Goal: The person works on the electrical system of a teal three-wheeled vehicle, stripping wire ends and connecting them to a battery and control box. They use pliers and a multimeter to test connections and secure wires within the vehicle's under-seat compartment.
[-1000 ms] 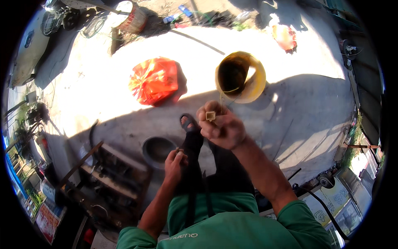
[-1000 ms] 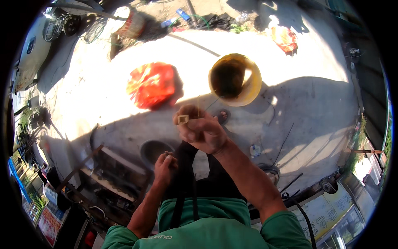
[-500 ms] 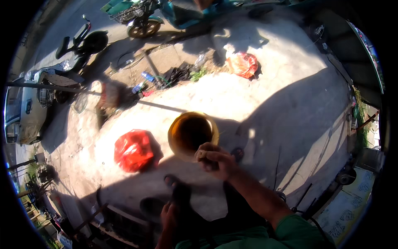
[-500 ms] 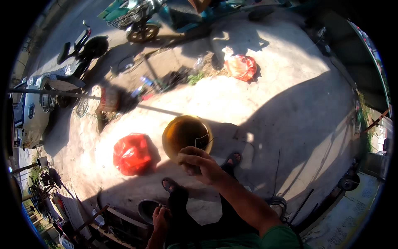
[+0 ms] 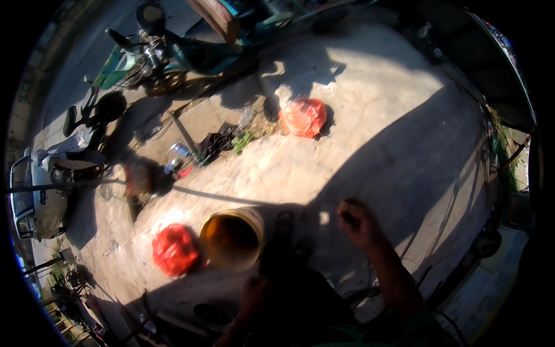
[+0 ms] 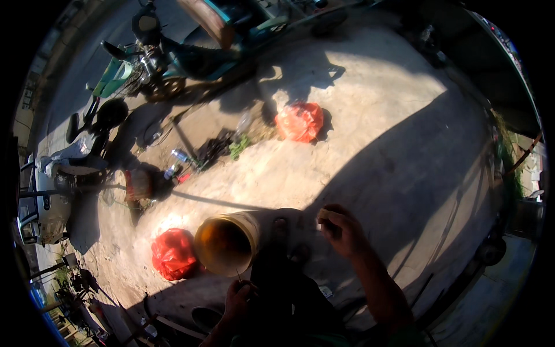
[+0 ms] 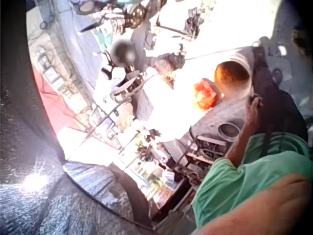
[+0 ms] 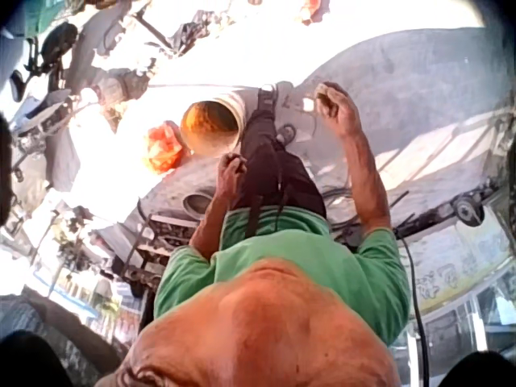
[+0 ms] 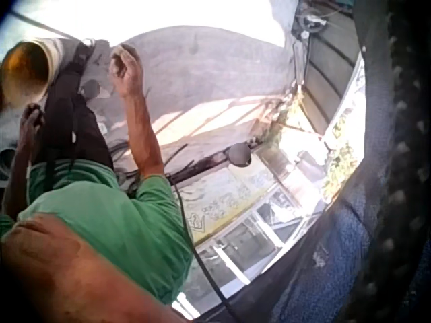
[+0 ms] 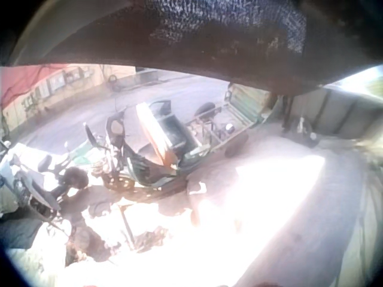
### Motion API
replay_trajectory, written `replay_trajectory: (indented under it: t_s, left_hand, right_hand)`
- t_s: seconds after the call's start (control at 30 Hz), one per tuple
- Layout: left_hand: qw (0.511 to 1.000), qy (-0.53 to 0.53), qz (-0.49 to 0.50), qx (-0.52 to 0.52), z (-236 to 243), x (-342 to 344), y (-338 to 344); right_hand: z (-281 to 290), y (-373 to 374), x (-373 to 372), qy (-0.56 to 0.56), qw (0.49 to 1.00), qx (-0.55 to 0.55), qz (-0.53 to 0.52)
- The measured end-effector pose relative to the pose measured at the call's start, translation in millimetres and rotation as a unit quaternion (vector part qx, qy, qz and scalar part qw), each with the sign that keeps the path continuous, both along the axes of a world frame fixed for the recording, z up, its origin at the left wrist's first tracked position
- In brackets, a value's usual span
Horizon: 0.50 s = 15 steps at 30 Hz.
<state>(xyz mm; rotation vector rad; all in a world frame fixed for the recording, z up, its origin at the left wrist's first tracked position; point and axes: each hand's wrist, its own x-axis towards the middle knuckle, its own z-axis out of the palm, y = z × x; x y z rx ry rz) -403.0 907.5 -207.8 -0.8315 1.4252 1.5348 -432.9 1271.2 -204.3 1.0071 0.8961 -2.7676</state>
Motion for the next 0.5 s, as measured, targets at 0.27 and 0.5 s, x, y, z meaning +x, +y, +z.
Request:
replay_trajectory:
  t_s: [0.27, 0.5]
  left_hand:
    - [0.955, 0.197, -0.184, -0.123, -47, -140, 65]
    - [0.989, 0.096, -0.113, -0.016, -39, -302, 148]
  right_hand:
    - [7, 90, -160, 0.012, 0.999, 0.052, -0.003]
    - [11, 142, -350, 0.057, 0.997, 0.046, 0.022]
